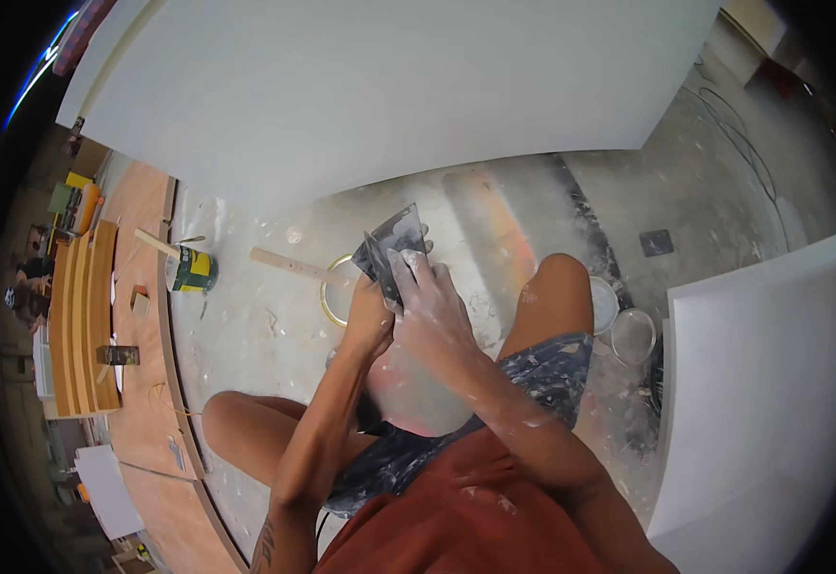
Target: The person stirs putty in a container using a wooden stick, scoops it onto putty knives, and applies it onto the surface of a cabinet.
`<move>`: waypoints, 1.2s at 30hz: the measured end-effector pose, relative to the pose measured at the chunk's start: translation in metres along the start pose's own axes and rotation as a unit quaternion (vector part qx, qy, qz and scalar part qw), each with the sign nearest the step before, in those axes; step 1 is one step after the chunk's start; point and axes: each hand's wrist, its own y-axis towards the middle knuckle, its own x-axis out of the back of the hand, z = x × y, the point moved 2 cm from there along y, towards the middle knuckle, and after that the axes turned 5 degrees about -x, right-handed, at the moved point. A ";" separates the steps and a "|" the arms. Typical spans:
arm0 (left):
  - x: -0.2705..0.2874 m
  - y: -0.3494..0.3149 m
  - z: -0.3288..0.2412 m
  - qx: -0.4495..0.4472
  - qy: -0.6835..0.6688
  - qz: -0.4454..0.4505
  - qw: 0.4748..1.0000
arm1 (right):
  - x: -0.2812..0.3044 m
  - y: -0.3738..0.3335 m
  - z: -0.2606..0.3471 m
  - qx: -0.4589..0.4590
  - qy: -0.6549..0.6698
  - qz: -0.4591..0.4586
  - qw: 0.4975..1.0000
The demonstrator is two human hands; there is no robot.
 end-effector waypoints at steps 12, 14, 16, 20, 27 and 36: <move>-0.022 0.027 0.075 0.010 0.096 0.006 0.995 | 0.022 -0.010 -0.079 -0.254 0.088 -0.018 0.963; -0.029 0.025 0.067 -0.033 0.056 0.062 0.996 | 0.035 -0.019 -0.080 -0.135 0.106 -0.033 0.985; -0.026 0.018 0.056 0.098 -0.241 0.101 0.960 | 0.045 -0.030 -0.088 -0.077 0.040 -0.029 0.996; -0.032 0.009 0.020 0.092 -0.169 0.221 0.956 | 0.077 -0.032 -0.072 0.022 -0.027 0.052 0.998; -0.050 0.009 0.021 0.097 -0.079 0.126 0.984 | 0.070 -0.031 -0.046 0.054 -0.083 0.070 0.993; -0.034 0.012 0.066 0.064 -0.047 0.060 0.995 | 0.014 -0.028 -0.063 -0.144 -0.054 0.006 0.988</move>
